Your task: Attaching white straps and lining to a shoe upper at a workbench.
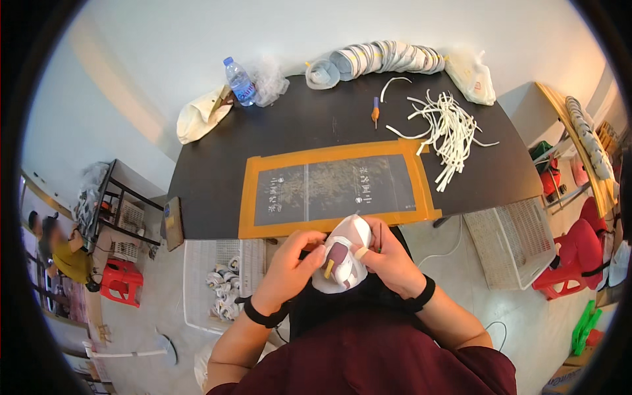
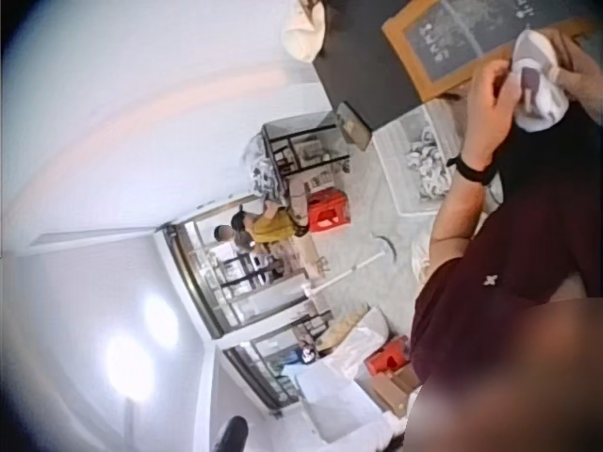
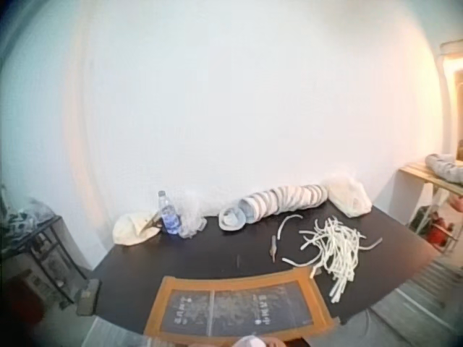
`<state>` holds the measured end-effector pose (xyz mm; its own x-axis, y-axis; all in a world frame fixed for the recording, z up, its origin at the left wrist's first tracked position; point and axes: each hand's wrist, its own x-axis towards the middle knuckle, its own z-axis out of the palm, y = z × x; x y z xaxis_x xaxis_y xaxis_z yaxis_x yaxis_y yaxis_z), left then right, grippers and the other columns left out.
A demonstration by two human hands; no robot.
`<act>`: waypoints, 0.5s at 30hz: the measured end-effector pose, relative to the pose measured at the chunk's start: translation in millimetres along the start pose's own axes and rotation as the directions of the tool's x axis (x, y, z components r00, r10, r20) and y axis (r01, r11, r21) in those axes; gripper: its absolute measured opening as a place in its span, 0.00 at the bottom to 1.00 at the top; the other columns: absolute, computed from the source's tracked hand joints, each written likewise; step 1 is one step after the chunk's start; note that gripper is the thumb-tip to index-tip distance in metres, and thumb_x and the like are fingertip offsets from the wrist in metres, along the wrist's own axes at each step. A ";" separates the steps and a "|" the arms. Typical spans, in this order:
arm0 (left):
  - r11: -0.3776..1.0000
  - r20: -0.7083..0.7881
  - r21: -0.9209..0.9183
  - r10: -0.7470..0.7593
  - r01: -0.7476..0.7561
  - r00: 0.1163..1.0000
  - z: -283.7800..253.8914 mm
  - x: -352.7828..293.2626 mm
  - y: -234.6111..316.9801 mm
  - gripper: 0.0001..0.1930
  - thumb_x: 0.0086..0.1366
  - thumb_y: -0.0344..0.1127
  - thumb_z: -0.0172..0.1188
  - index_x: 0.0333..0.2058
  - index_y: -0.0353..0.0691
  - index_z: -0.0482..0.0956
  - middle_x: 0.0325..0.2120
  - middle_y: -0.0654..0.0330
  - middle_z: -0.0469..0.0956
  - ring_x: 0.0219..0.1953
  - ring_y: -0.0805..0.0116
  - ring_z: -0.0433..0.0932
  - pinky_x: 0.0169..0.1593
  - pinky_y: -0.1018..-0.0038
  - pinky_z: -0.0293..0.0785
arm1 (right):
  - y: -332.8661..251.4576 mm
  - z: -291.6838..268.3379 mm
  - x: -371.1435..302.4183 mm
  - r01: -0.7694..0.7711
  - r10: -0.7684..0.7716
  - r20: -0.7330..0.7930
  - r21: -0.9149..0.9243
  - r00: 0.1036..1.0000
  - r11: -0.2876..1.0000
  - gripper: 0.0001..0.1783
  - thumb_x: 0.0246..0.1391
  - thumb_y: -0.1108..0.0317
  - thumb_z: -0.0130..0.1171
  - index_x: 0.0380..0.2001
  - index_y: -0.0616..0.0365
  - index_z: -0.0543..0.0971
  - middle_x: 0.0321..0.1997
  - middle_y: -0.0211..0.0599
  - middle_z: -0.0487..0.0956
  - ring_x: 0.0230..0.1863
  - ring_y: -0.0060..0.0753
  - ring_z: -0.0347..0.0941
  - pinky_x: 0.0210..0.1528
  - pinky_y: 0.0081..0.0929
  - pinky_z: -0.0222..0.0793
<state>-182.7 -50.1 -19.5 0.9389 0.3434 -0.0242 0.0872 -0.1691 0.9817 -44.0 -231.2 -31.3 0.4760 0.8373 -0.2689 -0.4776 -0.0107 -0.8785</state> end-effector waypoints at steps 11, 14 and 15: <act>0.839 0.059 -0.511 -0.184 0.188 0.981 11.2 -11.4 -43.8 0.11 0.69 0.35 0.60 0.45 0.38 0.75 0.36 0.66 0.76 0.39 0.79 0.73 0.44 0.80 0.69 | 8.4 -0.2 -16.9 0.229 -0.196 0.123 -0.398 0.973 0.888 0.51 0.49 0.74 0.70 0.71 0.55 0.50 0.61 0.41 0.68 0.61 0.31 0.66 0.62 0.31 0.65; 0.835 -0.060 -0.535 -0.189 0.128 0.980 11.2 -12.6 -41.6 0.06 0.66 0.31 0.62 0.41 0.41 0.75 0.34 0.68 0.76 0.36 0.80 0.74 0.42 0.80 0.72 | 5.6 1.7 -16.0 0.239 -0.203 0.136 -0.701 0.970 0.672 0.53 0.45 0.67 0.70 0.71 0.52 0.51 0.54 0.47 0.70 0.52 0.42 0.73 0.55 0.34 0.72; 0.832 -0.050 -0.537 -0.200 0.142 0.979 13.5 -15.1 -40.5 0.06 0.66 0.31 0.62 0.41 0.41 0.75 0.34 0.68 0.76 0.36 0.80 0.74 0.42 0.80 0.72 | 4.9 6.4 -17.0 0.198 -0.155 0.134 -0.817 0.979 0.542 0.53 0.44 0.63 0.70 0.71 0.51 0.53 0.53 0.52 0.71 0.49 0.50 0.76 0.53 0.37 0.74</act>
<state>-196.0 -60.9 -61.4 0.8848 0.4158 -0.2103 0.0275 0.4039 0.9144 -59.2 -241.9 -28.5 0.4413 0.8943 -0.0741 0.4381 -0.2868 -0.8520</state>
